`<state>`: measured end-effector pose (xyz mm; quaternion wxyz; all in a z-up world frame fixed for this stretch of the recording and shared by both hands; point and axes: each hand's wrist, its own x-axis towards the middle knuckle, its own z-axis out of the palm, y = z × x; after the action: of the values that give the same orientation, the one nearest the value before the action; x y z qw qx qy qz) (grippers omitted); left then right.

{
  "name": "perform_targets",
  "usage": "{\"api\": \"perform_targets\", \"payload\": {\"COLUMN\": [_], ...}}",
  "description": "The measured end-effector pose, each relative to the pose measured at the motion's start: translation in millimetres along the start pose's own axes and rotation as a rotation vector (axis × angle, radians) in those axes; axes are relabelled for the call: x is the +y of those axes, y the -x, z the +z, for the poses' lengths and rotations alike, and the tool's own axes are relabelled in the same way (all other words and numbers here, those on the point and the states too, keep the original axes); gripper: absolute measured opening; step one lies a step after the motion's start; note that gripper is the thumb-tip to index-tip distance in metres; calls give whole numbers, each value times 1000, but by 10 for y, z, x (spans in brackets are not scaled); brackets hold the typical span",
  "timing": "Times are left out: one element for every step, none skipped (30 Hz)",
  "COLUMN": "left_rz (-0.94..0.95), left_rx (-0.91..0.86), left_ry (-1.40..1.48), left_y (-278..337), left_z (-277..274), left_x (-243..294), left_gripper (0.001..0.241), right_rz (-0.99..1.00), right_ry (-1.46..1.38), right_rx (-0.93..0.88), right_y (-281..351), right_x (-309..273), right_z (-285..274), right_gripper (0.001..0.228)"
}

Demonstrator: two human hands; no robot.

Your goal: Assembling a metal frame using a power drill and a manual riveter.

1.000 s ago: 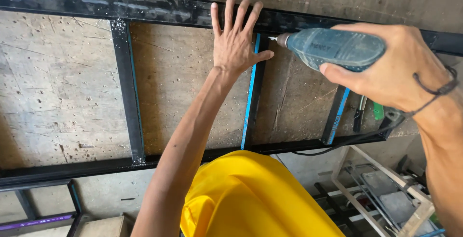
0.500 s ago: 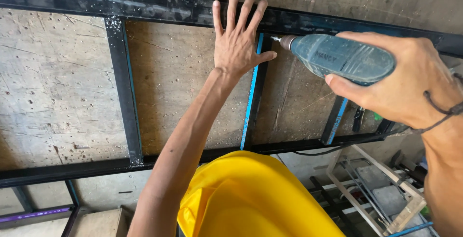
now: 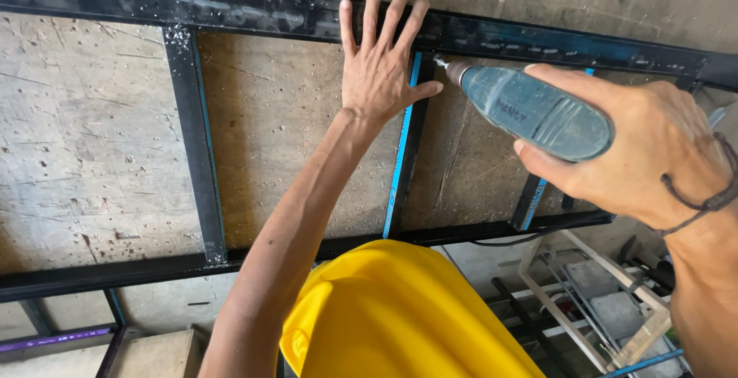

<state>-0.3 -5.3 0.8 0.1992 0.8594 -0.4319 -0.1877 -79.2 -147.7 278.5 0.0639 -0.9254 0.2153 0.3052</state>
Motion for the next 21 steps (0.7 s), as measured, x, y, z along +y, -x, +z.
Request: {"api": "perform_targets", "payload": {"left_rz": [-1, -1, 0, 1, 0, -2, -1, 1, 3, 5, 6, 4, 1, 1, 5, 9, 11, 12, 11, 11, 9], "left_rx": [1, 0, 5, 11, 11, 15, 20, 19, 27, 34, 39, 39, 37, 39, 37, 34, 37, 47, 55, 56, 52], "left_ry": [6, 7, -2, -10, -11, -2, 7, 7, 9, 11, 9, 4, 0, -2, -8, -15, -15, -11, -6, -5, -12], "left_y": [2, 7, -1, -7, -4, -1, 1, 3, 0, -3, -6, -9, 1, 4, 6, 6, 8, 9, 19, 15, 11], "left_z": [-2, 0, 0, -1, -5, -8, -9, -9, -11, -16, -11, -6, 2, 6, 13, 21, 19, 17, 17, 17, 16], "left_x": [-3, 5, 2, 0, 0, 3, 10, 6, 5, 2, -1, -4, -4, -8, -6, -4, -2, -2, 0, 3, 0], "left_gripper": [126, 126, 126, 126, 126, 126, 126, 126, 126, 125, 125, 126, 126, 126, 126, 127, 127, 126, 125, 125, 125], "right_rz": [10, 11, -5, -20, -21, -24, -24, -23, -49, -76, -76, -61, -46, -47, -39, -31, -29, -28, -28, -28, -34], "right_ry": [26, 26, 65, 105, 104, 138, 171, 170, 181, 192, 193, 186, 177, 177, 148, 118, 119, 137, 156, 156, 174], "right_rx": [-19, -20, -10, 1, 0, -24, -48, -48, -9, 30, 35, 22, 7, 9, 0, -8, -5, 1, 6, 6, 12], "right_y": [-3, 19, 31, 45, 51, 58, 71, 86, 98, 112, 107, 103, 103, 102, 104, 104, 112, 119, 126, 131, 131], "right_x": [-8, -1, 2, 4, -12, -26, -40, -51, -61, -72, -59, -48, -37, -60, -81, -101, -100, -100, -100, -103, -106], "right_z": [-6, 9, 22, 35, 40, 44, 51, 66, 75, 82, 88, 94, 103, 91, 78, 65, 73, 81, 89, 92, 98], "right_gripper": [77, 77, 79, 80, 80, 82, 84, 84, 82, 80, 80, 81, 81, 81, 80, 79, 79, 79, 78, 78, 78]}}
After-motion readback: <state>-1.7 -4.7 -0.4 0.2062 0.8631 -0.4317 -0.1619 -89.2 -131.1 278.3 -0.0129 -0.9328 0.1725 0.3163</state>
